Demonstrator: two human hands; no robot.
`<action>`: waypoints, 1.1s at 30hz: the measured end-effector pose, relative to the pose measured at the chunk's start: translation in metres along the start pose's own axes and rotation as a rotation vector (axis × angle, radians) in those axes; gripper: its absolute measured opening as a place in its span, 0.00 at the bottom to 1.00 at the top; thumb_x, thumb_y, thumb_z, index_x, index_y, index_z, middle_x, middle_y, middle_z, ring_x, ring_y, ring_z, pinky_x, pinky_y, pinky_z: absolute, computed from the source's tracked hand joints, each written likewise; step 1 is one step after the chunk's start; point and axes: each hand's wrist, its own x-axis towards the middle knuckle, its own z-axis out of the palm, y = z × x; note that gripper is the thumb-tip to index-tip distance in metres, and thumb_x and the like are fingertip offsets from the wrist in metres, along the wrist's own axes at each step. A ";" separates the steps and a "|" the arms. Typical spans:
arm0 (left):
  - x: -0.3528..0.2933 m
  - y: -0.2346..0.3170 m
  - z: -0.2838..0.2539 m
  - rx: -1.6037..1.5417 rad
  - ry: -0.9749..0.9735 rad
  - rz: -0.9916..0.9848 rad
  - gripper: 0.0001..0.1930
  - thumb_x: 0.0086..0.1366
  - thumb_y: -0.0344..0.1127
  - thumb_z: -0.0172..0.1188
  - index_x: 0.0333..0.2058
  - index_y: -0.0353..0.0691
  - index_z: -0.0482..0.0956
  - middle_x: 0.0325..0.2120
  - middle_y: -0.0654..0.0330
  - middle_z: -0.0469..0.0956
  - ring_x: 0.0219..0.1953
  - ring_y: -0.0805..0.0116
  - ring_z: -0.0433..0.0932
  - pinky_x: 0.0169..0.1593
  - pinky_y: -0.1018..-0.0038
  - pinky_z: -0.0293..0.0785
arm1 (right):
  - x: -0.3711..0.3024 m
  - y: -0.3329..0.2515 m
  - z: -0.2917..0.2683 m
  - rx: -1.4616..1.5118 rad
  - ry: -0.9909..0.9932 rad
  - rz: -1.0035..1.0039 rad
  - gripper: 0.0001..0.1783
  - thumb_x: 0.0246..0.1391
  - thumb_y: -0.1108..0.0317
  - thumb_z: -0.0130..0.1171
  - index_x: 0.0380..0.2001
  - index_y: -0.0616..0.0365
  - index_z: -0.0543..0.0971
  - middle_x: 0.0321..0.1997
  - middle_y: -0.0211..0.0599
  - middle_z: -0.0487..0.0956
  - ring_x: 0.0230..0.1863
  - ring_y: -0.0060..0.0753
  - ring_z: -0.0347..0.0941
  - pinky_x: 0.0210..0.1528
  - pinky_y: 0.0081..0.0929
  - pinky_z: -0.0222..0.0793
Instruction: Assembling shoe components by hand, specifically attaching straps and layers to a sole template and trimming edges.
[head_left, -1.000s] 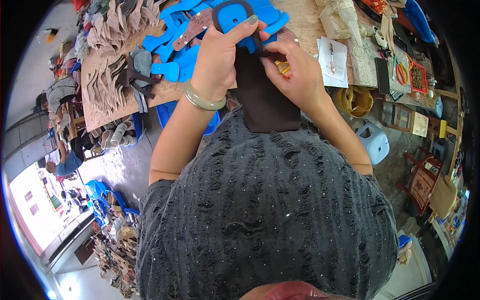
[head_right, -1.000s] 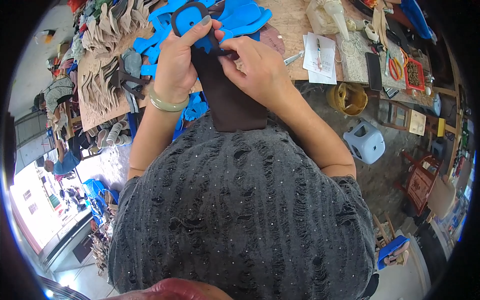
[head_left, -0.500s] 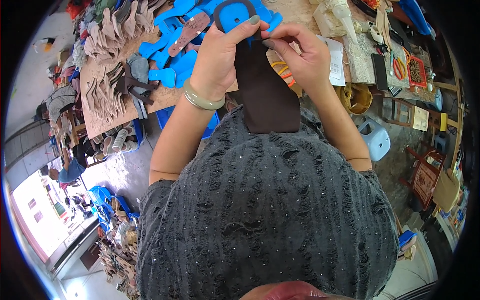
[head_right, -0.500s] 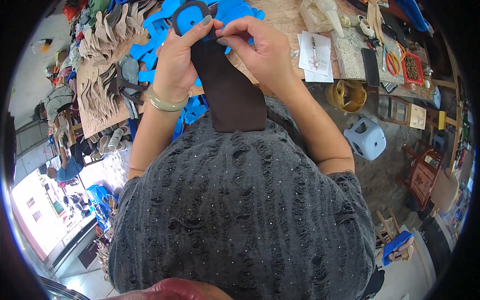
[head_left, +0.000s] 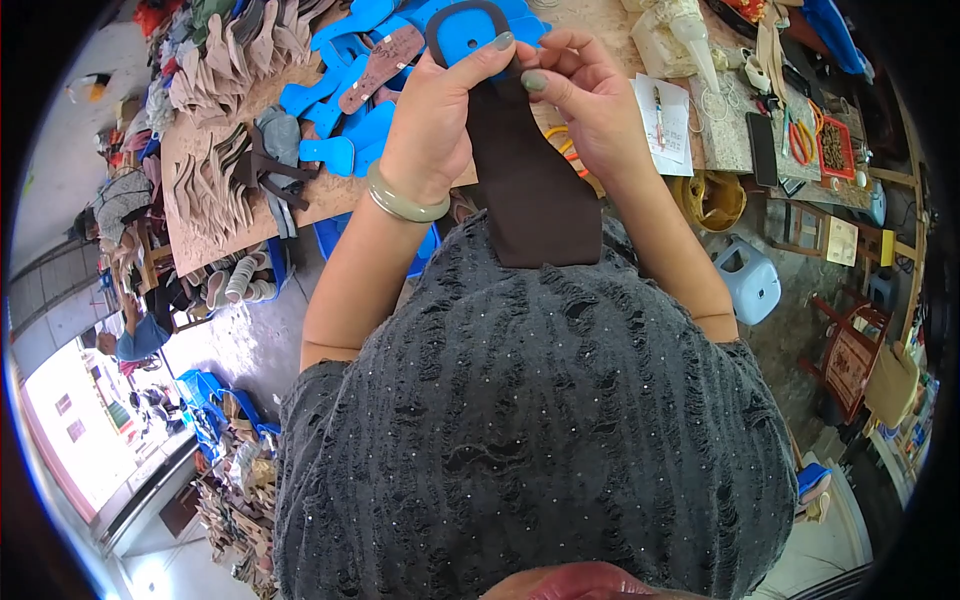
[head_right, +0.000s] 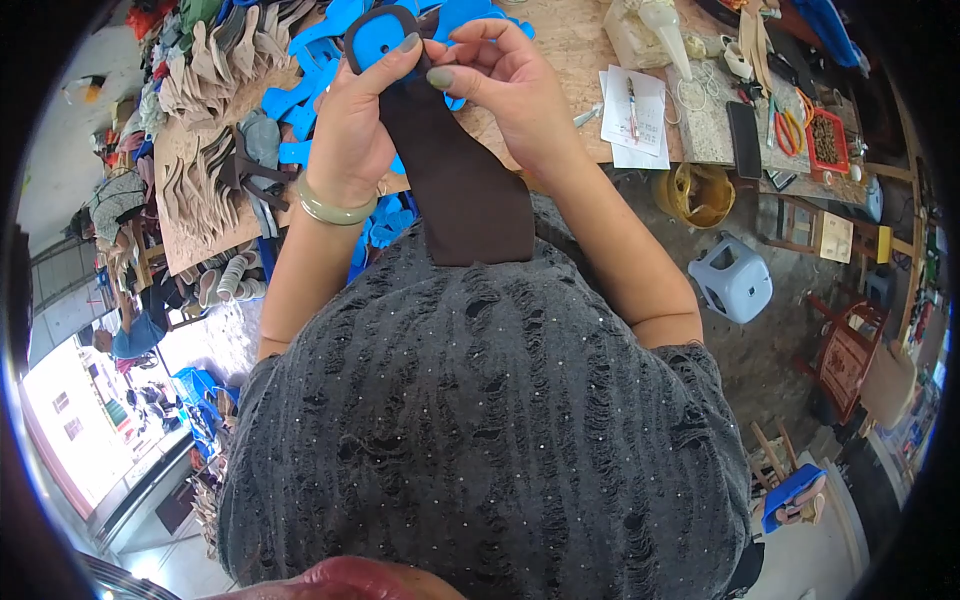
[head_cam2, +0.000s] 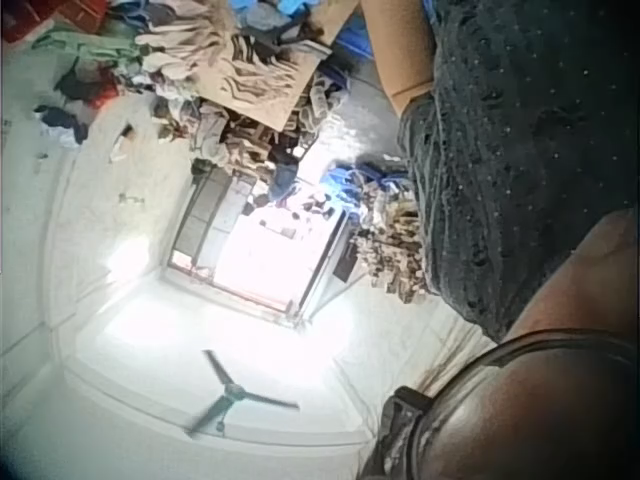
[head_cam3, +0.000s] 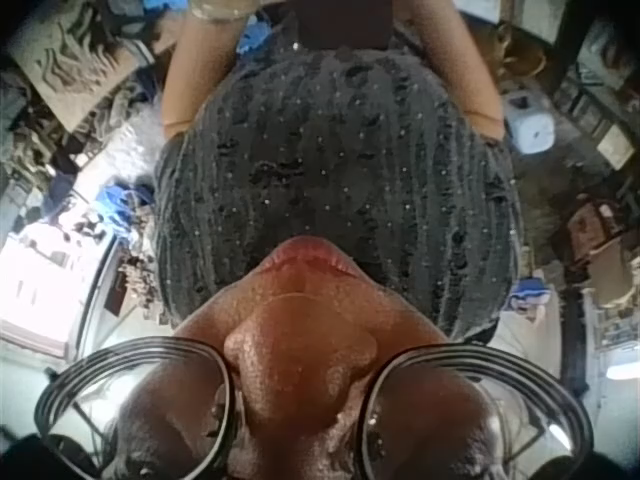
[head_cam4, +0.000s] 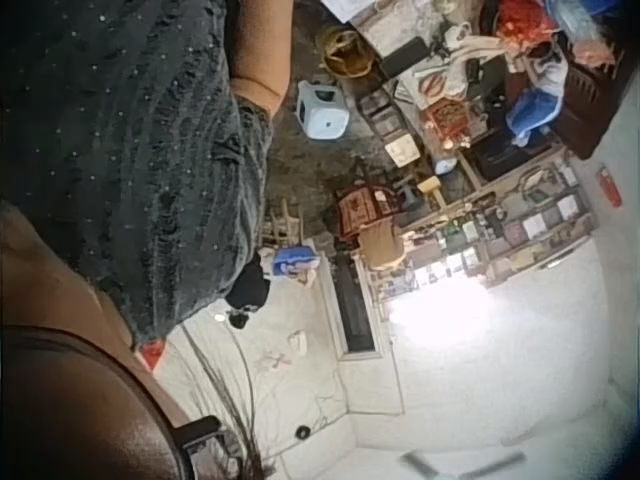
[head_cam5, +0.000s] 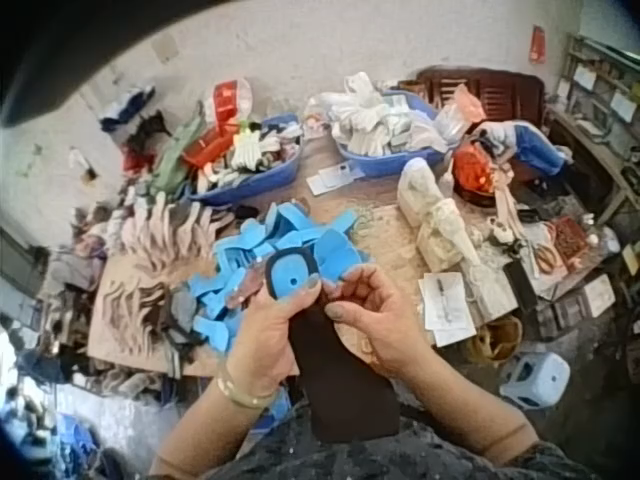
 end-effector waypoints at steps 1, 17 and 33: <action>0.001 -0.001 -0.003 0.020 0.012 0.002 0.09 0.60 0.30 0.58 0.40 0.38 0.74 0.33 0.60 0.79 0.36 0.72 0.78 0.42 0.75 0.75 | -0.002 0.001 0.001 0.000 0.000 0.001 0.17 0.48 0.75 0.63 0.41 0.57 0.70 0.40 0.35 0.78 0.42 0.21 0.73 0.44 0.22 0.69; -0.007 0.004 0.007 0.240 0.054 0.094 0.13 0.60 0.32 0.59 0.44 0.39 0.73 0.37 0.59 0.79 0.41 0.72 0.76 0.45 0.74 0.73 | -0.002 0.005 0.011 0.031 0.018 0.022 0.25 0.48 0.78 0.61 0.50 0.58 0.67 0.42 0.35 0.76 0.41 0.21 0.72 0.43 0.19 0.70; -0.006 0.000 0.002 0.008 -0.114 0.037 0.09 0.61 0.27 0.58 0.41 0.36 0.74 0.37 0.59 0.79 0.38 0.73 0.77 0.44 0.76 0.75 | 0.002 0.009 -0.004 0.540 -0.070 0.251 0.15 0.52 0.75 0.59 0.43 0.56 0.69 0.44 0.34 0.78 0.40 0.23 0.75 0.42 0.22 0.72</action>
